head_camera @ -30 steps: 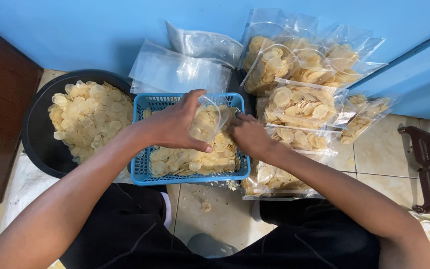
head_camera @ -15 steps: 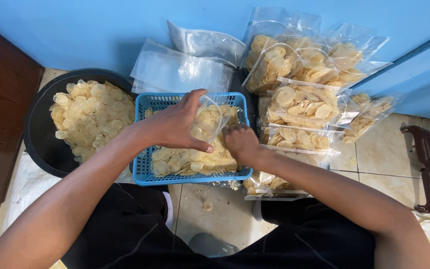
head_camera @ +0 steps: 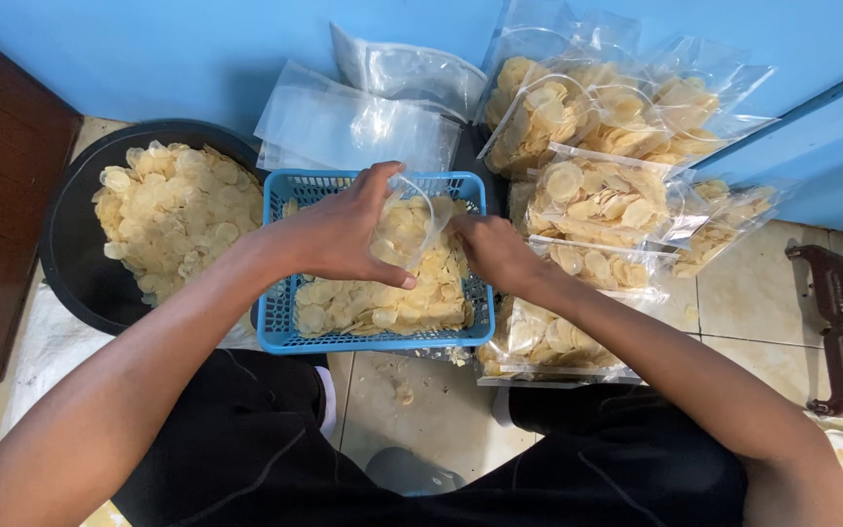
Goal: Packaging chips from a basket into plastic bags by hand using a small plastic cup as a scoop
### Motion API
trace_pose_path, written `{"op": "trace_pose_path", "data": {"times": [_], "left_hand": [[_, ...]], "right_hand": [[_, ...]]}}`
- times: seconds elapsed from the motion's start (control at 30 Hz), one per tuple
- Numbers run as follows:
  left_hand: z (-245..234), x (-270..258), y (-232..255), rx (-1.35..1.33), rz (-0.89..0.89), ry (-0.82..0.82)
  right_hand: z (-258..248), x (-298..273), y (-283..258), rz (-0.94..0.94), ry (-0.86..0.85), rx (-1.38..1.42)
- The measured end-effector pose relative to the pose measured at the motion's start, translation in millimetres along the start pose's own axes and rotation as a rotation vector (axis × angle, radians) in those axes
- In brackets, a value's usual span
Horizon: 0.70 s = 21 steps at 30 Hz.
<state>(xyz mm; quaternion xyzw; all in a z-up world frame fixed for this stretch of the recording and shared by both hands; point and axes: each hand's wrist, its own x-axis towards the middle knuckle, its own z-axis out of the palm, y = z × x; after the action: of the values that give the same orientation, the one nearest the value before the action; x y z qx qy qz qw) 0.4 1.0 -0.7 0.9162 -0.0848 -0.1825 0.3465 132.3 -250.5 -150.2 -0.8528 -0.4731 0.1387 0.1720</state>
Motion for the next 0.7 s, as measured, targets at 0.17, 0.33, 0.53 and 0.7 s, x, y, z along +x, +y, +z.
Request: {"op": "trace_pose_path", "data": {"times": [0.17,0.33,0.53,0.7], "left_hand": [[0.1,0.5,4.1,-0.005,0.018,0.003],[3.3,6.3,2.1,0.032,-0.013,0.003],[2.3,2.4,0.0,0.007,-0.01,0.014],[0.1,1.3,0.1,0.008,0.0,0.005]], "right_hand": [[7.2,-4.3,-27.0,-0.092,0.01,-0.154],[31.4,5.3,-23.7,-0.154,0.076,-0.327],[22.3,1.9,-19.2,-0.132,-0.002,-0.072],[-6.9,-6.3,-30.0,-0.047,0.124,0.349]]}}
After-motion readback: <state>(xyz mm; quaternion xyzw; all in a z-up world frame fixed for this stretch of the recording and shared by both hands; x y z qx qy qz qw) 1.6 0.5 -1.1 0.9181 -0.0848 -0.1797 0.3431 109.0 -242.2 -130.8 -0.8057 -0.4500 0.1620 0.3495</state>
